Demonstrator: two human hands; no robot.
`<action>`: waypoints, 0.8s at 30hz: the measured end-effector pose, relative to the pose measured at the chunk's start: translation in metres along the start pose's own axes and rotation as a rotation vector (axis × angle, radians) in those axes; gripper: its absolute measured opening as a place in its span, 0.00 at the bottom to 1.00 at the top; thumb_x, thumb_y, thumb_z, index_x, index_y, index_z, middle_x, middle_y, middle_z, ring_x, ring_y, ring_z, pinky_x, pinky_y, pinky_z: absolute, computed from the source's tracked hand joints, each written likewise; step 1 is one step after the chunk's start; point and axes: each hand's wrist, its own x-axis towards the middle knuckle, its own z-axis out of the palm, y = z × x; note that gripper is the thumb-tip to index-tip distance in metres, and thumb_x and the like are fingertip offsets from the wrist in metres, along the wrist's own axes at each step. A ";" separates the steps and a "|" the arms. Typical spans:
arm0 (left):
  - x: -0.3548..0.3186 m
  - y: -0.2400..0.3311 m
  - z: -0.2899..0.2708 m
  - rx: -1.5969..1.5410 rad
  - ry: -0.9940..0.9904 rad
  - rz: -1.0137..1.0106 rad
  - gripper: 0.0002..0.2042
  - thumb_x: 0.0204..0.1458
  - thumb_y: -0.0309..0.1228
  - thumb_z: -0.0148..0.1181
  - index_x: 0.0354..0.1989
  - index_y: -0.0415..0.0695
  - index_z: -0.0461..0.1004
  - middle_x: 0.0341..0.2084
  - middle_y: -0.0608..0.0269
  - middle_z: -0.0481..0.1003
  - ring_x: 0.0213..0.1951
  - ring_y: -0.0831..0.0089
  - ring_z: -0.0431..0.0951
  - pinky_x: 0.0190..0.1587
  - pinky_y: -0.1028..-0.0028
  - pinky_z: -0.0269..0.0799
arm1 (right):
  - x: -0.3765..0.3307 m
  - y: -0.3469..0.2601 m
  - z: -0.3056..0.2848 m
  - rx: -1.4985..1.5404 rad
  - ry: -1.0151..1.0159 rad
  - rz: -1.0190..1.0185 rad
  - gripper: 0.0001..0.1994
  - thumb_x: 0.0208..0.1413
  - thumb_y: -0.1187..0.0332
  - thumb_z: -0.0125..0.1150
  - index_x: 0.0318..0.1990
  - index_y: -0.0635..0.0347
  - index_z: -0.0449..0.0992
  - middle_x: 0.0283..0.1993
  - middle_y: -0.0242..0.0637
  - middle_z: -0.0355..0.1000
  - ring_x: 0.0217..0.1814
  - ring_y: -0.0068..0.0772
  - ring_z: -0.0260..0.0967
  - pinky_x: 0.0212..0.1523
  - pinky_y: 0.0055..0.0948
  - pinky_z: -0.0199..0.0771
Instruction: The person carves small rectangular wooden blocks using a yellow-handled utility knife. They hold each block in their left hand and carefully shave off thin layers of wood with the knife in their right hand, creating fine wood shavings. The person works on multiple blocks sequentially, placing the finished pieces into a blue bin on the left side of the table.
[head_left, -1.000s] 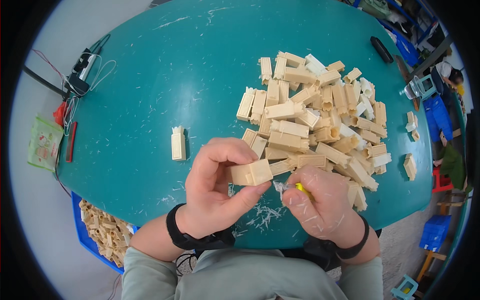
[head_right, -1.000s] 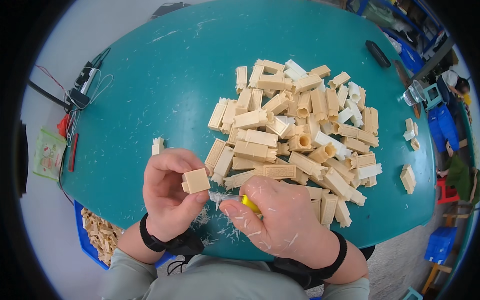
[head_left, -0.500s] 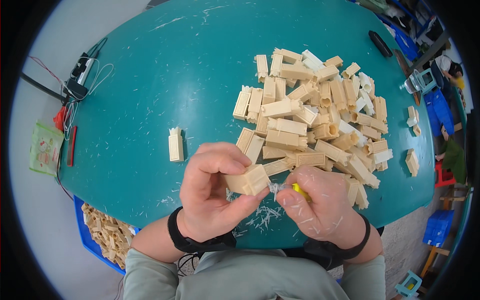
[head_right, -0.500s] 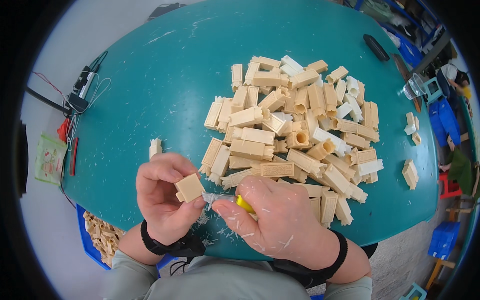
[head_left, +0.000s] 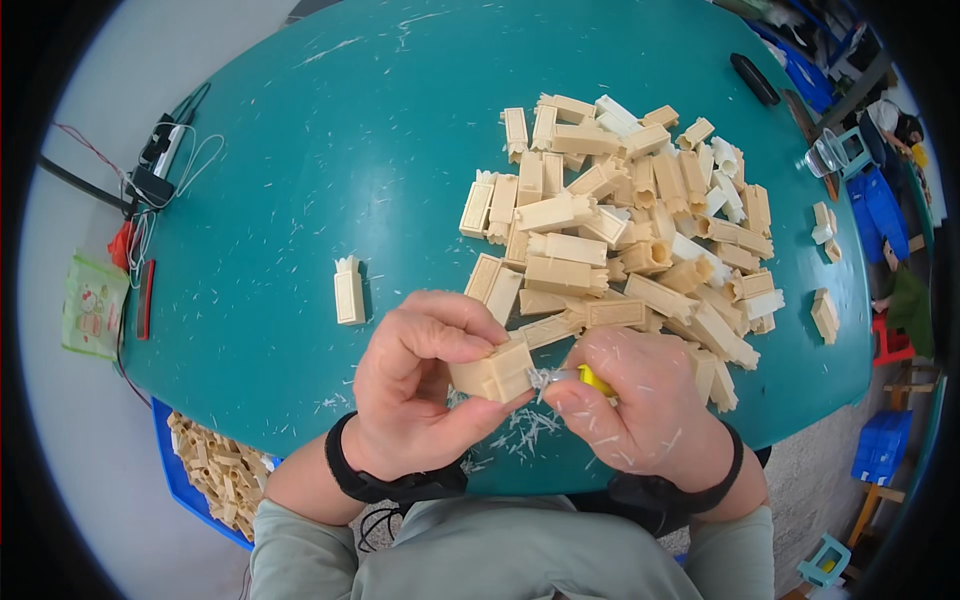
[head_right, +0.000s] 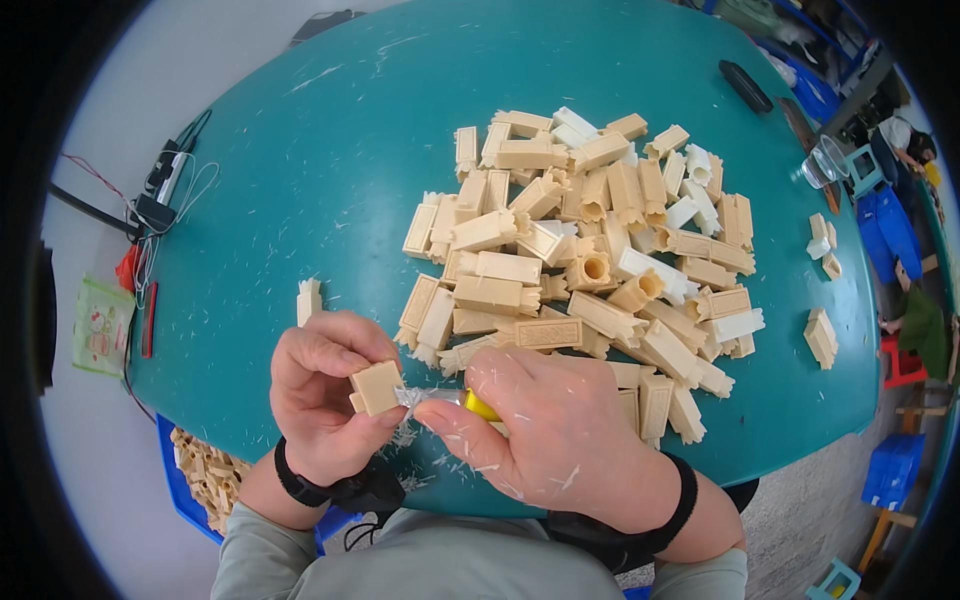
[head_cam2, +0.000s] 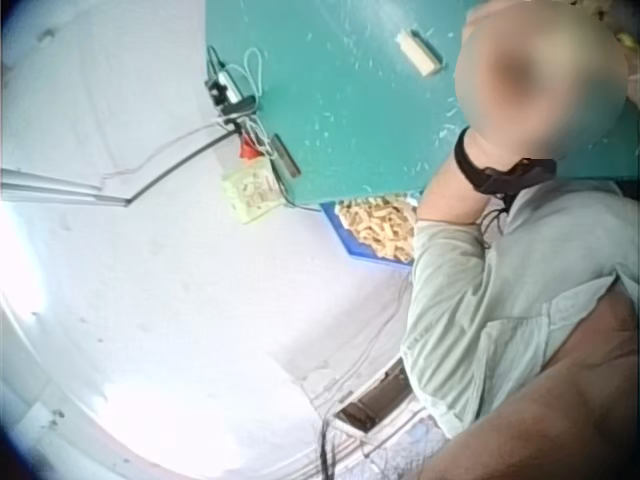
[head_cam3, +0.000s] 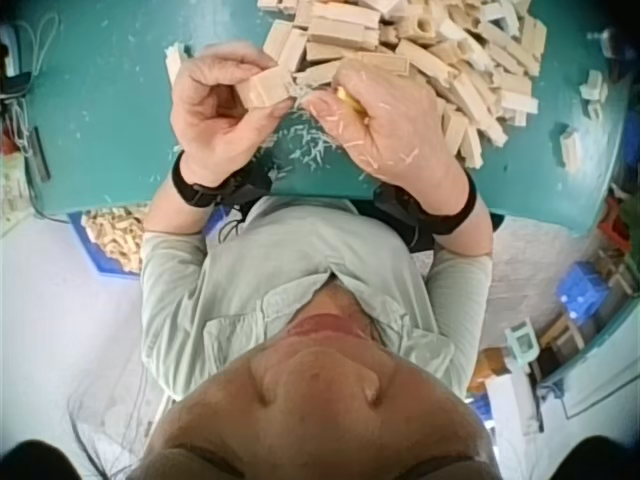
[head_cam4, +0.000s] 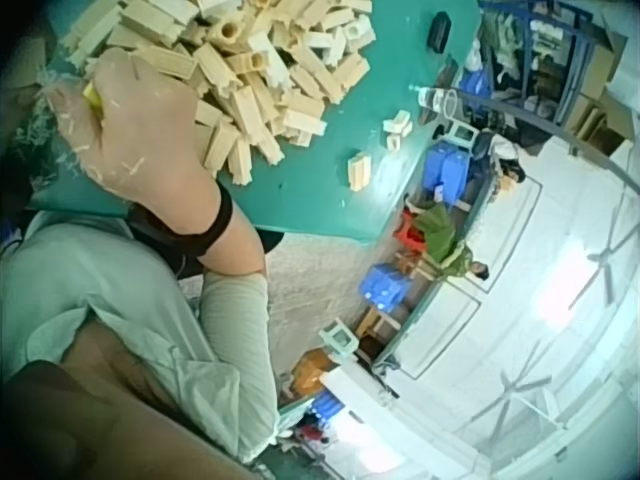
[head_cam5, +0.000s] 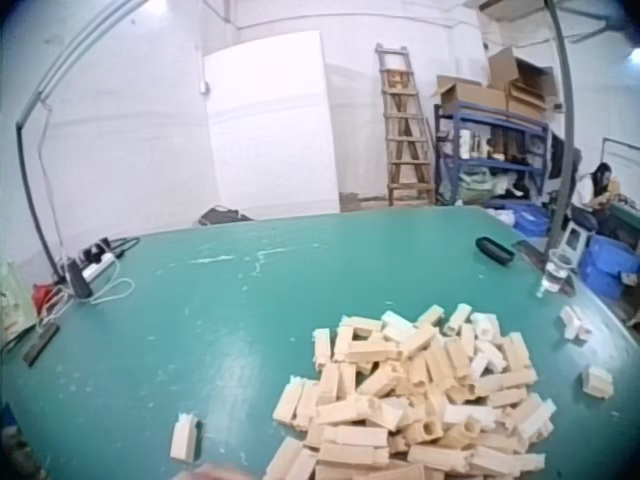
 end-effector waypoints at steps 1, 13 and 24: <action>0.000 0.000 0.000 -0.015 -0.003 -0.004 0.19 0.40 0.18 0.63 0.40 0.42 0.63 0.39 0.52 0.66 0.39 0.72 0.70 0.40 0.74 0.69 | 0.000 0.001 0.000 -0.008 0.001 -0.007 0.15 0.48 0.59 0.62 0.22 0.59 0.65 0.14 0.35 0.60 0.13 0.34 0.60 0.13 0.28 0.57; 0.002 0.000 -0.005 -0.018 -0.110 -0.022 0.17 0.42 0.20 0.62 0.40 0.41 0.63 0.39 0.51 0.67 0.38 0.71 0.70 0.40 0.73 0.68 | 0.002 -0.003 -0.006 -0.001 -0.046 0.083 0.13 0.51 0.60 0.57 0.23 0.61 0.69 0.17 0.38 0.62 0.17 0.40 0.62 0.18 0.30 0.60; 0.004 0.001 -0.005 -0.016 -0.119 -0.035 0.16 0.42 0.19 0.62 0.38 0.42 0.63 0.38 0.52 0.68 0.38 0.71 0.71 0.40 0.72 0.68 | 0.000 0.000 -0.001 -0.057 0.030 0.019 0.14 0.48 0.61 0.62 0.23 0.58 0.66 0.15 0.34 0.60 0.14 0.35 0.59 0.14 0.29 0.58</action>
